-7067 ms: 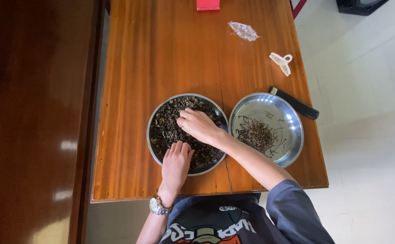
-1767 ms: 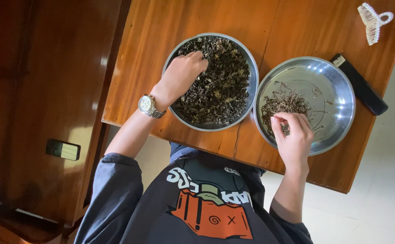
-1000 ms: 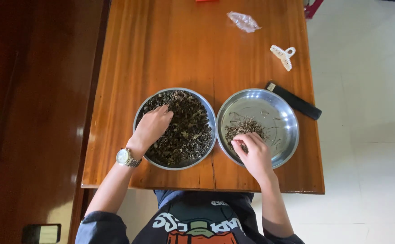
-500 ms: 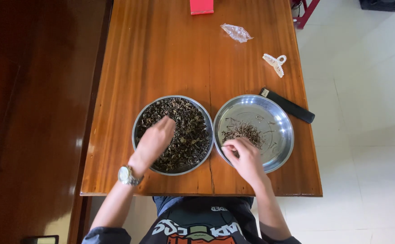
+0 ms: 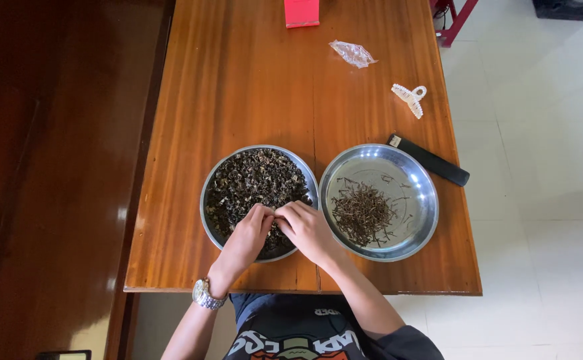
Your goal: The person sorts dried plant material by hand, picking pieces from a large metal bowl and placing them into a smaller metal bowl. The person briefly uses a remote control while continuing to sort the material.
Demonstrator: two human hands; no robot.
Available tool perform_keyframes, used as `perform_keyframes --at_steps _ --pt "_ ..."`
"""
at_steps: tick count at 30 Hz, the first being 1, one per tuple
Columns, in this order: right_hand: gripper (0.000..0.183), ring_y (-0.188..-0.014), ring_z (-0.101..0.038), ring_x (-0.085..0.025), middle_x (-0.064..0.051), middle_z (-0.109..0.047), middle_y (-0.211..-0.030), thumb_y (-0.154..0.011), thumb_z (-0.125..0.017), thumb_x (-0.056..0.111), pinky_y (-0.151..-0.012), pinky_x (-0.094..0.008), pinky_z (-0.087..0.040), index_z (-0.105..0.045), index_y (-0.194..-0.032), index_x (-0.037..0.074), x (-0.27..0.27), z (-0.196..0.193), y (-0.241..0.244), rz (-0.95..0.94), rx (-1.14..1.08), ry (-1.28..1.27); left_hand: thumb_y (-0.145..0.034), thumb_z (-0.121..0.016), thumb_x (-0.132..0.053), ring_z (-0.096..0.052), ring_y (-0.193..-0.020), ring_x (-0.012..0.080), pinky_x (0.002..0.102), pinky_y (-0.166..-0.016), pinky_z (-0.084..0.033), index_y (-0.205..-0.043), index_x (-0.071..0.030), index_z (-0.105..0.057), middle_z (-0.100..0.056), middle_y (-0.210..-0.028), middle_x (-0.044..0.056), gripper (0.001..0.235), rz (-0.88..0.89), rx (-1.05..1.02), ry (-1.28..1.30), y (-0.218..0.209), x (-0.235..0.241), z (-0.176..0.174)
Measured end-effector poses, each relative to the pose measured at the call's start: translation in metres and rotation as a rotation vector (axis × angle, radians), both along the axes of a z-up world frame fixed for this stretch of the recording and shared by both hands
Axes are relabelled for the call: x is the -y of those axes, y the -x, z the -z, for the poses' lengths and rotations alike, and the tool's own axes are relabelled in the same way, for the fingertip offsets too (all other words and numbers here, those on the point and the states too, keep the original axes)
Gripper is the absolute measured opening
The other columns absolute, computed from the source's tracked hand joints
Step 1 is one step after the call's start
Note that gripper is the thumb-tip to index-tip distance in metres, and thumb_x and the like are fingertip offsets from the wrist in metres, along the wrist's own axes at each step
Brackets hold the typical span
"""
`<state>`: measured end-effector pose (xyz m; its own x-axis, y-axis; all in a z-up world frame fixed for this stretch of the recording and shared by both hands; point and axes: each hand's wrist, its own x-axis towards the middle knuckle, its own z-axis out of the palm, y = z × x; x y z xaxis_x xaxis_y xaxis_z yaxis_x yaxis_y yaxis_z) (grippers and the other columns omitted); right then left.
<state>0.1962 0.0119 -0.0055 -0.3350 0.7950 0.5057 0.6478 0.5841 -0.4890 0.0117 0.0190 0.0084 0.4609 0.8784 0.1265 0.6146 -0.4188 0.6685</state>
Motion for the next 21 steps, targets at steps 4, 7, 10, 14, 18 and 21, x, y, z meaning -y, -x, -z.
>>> perform_keyframes --at_steps 4,7,10,14,18,21 --pt "0.008 -0.075 -0.069 -0.018 0.000 -0.067 -0.079 -0.094 -0.070 0.008 -0.067 -0.028 -0.058 -0.066 -0.093 0.014 0.001 -0.002 0.001 -0.005 -0.013 -0.008 -0.109 -0.049 -0.012 -0.073 -0.076 0.0348 0.038 -0.063 -0.060 -0.105 -0.007 -0.053 -0.060 -0.092 0.012 0.008 0.000 0.061 0.049 0.003 0.003 -0.006" --pt "0.009 -0.073 -0.068 -0.017 0.001 -0.065 -0.076 -0.093 -0.070 0.008 -0.065 -0.027 -0.058 -0.065 -0.091 0.016 0.001 -0.003 0.002 0.018 -0.013 -0.031 -0.110 -0.049 -0.014 -0.072 -0.073 0.0323 0.037 -0.057 -0.057 -0.104 -0.009 -0.052 -0.058 -0.091 0.010 0.008 -0.008 0.053 0.076 0.004 0.003 -0.001" --pt "0.009 -0.071 -0.067 -0.017 0.002 -0.064 -0.074 -0.092 -0.069 0.008 -0.063 -0.028 -0.057 -0.065 -0.089 0.016 -0.001 0.010 0.001 0.042 -0.042 -0.032 -0.109 -0.050 -0.015 -0.071 -0.070 0.0321 0.038 -0.056 -0.058 -0.102 -0.010 -0.052 -0.058 -0.089 0.009 0.009 -0.003 -0.007 0.019 0.006 0.005 -0.009" --pt "0.011 -0.069 -0.068 -0.015 0.003 -0.065 -0.073 -0.094 -0.068 0.010 -0.063 -0.025 -0.057 -0.065 -0.087 0.018 -0.001 0.018 -0.008 0.082 -0.060 -0.018 -0.109 -0.052 -0.018 -0.072 -0.070 0.0290 0.037 -0.056 -0.060 -0.102 -0.010 -0.056 -0.057 -0.089 0.006 0.010 -0.003 -0.119 -0.093 0.013 0.000 -0.004" --pt "0.010 -0.069 -0.069 -0.018 -0.002 -0.068 -0.074 -0.094 -0.067 0.007 -0.063 -0.029 -0.060 -0.066 -0.087 0.014 0.001 0.019 -0.019 0.087 -0.123 0.051 -0.106 -0.054 -0.010 -0.071 -0.074 0.0197 0.026 -0.064 -0.060 -0.101 -0.009 -0.061 -0.056 -0.095 0.006 0.009 -0.049 -0.358 -0.328 0.019 -0.004 -0.019" --pt "0.010 -0.070 -0.070 -0.020 -0.004 -0.069 -0.074 -0.092 -0.069 0.006 -0.063 -0.031 -0.060 -0.065 -0.085 0.013 0.005 0.010 -0.025 0.109 -0.137 0.082 -0.105 -0.056 -0.012 -0.072 -0.074 0.0250 0.033 -0.066 -0.062 -0.104 -0.008 -0.061 -0.055 -0.096 0.005 0.006 -0.080 -0.251 -0.255 0.017 0.000 -0.018"
